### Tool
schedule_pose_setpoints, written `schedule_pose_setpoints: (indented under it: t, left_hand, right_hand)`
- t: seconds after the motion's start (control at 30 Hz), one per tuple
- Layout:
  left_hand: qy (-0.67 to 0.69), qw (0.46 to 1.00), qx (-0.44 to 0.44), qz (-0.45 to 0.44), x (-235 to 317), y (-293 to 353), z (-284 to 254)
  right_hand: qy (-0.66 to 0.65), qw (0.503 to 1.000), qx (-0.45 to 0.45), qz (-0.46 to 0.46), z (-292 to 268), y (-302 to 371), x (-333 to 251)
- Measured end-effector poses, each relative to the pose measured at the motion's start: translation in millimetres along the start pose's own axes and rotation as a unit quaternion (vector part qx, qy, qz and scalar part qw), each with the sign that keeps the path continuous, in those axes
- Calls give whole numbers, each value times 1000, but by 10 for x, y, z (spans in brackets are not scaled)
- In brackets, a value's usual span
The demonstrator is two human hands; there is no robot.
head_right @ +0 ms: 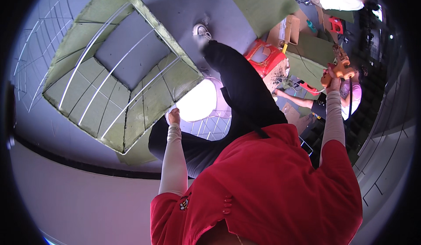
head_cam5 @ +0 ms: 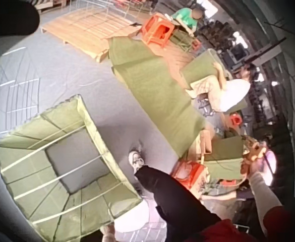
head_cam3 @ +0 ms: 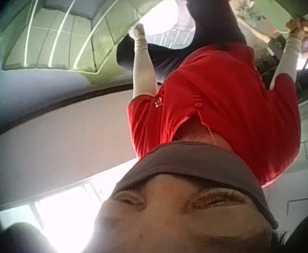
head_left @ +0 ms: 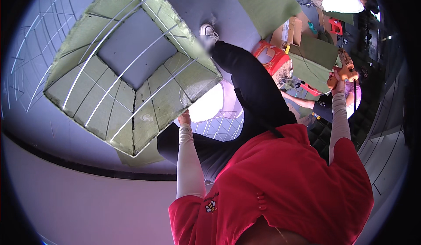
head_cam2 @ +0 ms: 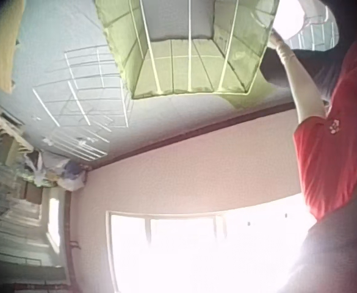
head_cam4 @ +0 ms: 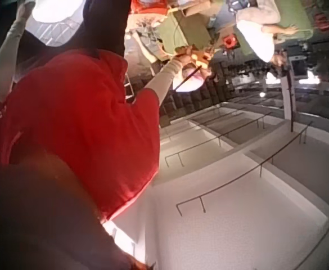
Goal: Assembling green fabric-covered boxes over wire frames using a hot glue gun.
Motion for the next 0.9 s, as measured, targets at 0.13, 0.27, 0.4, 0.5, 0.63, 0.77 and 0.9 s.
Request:
schedule_pose_setpoints:
  t: [0.13,0.27,0.4,0.5,0.63,0.77,0.9]
  left_hand:
    - [-61,993,-97,-29,227,-262,365]
    - [-13,992,-98,-72,-55,-513,519]
    - [-6,981,-190,-42,66,-897,691]
    - [-1,965,-259,-29,49,-1016,877]
    - [4,938,-347,-5,197,-1114,1059]
    - [8,912,-408,38,399,-1419,1173]
    - [-12,893,-440,95,592,-1957,1123]
  right_hand:
    - [-17,998,53,-34,-215,-200,135]
    - [-13,996,31,-80,198,-432,106]
    - [11,995,19,-97,480,-624,123]
    - [7,996,20,-92,593,-767,221]
    - [-39,989,1,-145,915,-823,162]
    - [-96,980,-34,-169,883,-1074,246]
    - [-194,952,0,-237,1009,-1215,181]
Point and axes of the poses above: each hand's wrist, its own y-axis away from the middle knuckle, its own z-axis out of the palm, x = y × z, the point moved 7 cm from there along -y, towards the middle knuckle, and after that the axes turned 8 degrees about y, right-handed, at the moved point
